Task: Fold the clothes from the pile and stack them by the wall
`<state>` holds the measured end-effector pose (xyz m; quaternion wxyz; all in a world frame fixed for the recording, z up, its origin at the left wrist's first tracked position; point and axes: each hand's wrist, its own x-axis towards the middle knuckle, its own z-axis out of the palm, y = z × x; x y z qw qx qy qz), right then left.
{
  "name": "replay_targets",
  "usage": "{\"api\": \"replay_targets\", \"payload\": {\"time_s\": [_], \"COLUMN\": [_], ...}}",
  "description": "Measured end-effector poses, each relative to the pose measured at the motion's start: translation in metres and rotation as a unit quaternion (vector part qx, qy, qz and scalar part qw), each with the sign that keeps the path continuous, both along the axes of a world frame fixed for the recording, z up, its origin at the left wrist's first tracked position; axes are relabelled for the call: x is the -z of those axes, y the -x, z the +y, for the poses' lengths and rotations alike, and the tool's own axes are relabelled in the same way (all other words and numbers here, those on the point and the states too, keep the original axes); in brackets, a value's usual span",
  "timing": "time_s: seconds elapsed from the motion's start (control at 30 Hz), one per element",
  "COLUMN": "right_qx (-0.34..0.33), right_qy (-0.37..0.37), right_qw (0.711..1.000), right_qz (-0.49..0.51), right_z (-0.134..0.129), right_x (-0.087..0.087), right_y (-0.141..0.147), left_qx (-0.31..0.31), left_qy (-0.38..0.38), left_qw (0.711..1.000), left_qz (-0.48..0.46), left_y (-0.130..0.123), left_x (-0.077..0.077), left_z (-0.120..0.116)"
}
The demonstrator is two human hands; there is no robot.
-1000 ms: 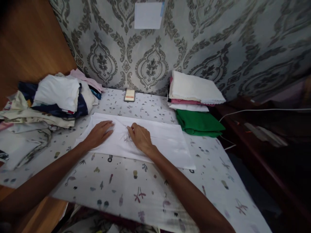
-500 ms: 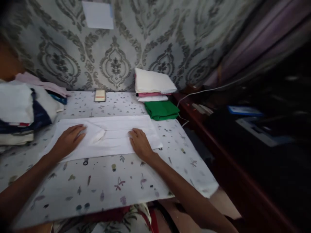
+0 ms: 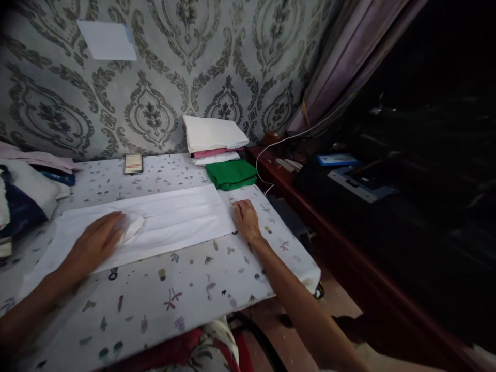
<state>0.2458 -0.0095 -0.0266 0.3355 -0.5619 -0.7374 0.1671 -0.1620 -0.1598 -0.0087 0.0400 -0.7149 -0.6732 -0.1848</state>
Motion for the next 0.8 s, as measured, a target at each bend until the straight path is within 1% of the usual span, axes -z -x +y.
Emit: {"api": "replay_targets", "payload": {"time_s": [0.07,0.13,0.17,0.2,0.27,0.33,0.4,0.43,0.47,0.5,0.57,0.63,0.67,0.73,0.8], "right_qx": [-0.004,-0.011,-0.015,-0.019,-0.022,-0.025,-0.028,-0.027,-0.027,-0.029,-0.032,-0.029,-0.025,-0.01,0.001], "right_qy": [0.003,0.001,-0.002,-0.006,-0.015,-0.026,-0.037,-0.042,-0.045,-0.047,-0.046,-0.042,-0.038,-0.02,0.007], "right_qw": [0.999,0.994,0.991,0.987,0.981,0.979,0.98,0.98,0.981,0.982,0.985,0.987,0.987,0.987,0.985], "right_qz": [-0.05,-0.109,-0.135,-0.158,-0.19,-0.201,-0.196,-0.19,-0.184,-0.178,-0.165,-0.154,-0.151,-0.157,-0.173], "right_z": [-0.004,-0.008,-0.009,-0.01,-0.009,-0.006,-0.002,0.0,0.001,0.002,0.002,0.002,0.0,-0.004,-0.012], "right_x": [-0.003,-0.006,-0.006,-0.006,-0.004,0.0,0.004,0.007,0.008,0.01,0.012,0.011,0.01,0.005,-0.003], "right_y": [0.005,0.01,0.011,0.011,0.01,0.008,0.006,0.005,0.004,0.003,0.002,0.003,0.005,0.008,0.012], "left_qx": [0.078,0.165,0.198,0.224,0.249,0.262,0.271,0.266,0.248,0.215,0.119,0.034,0.013,0.009,0.023], "left_qy": [0.026,0.067,0.088,0.107,0.136,0.161,0.185,0.189,0.185,0.173,0.143,0.135,0.141,0.158,0.165], "left_qw": [0.997,0.984,0.976,0.969,0.959,0.951,0.943,0.943,0.949,0.958,0.98,0.989,0.989,0.986,0.985], "left_qz": [-0.007,-0.007,-0.006,-0.008,-0.016,-0.029,-0.046,-0.056,-0.066,-0.073,-0.072,-0.058,-0.052,-0.045,-0.042], "left_y": [-0.031,-0.063,-0.077,-0.089,-0.107,-0.113,-0.108,-0.102,-0.094,-0.084,-0.061,-0.038,-0.029,-0.017,-0.015], "left_x": [-0.001,0.001,0.003,0.004,0.003,-0.002,-0.009,-0.013,-0.015,-0.016,-0.012,-0.005,-0.002,0.003,0.002], "left_z": [0.004,0.011,0.014,0.018,0.024,0.028,0.029,0.029,0.029,0.029,0.031,0.032,0.033,0.034,0.039]}}
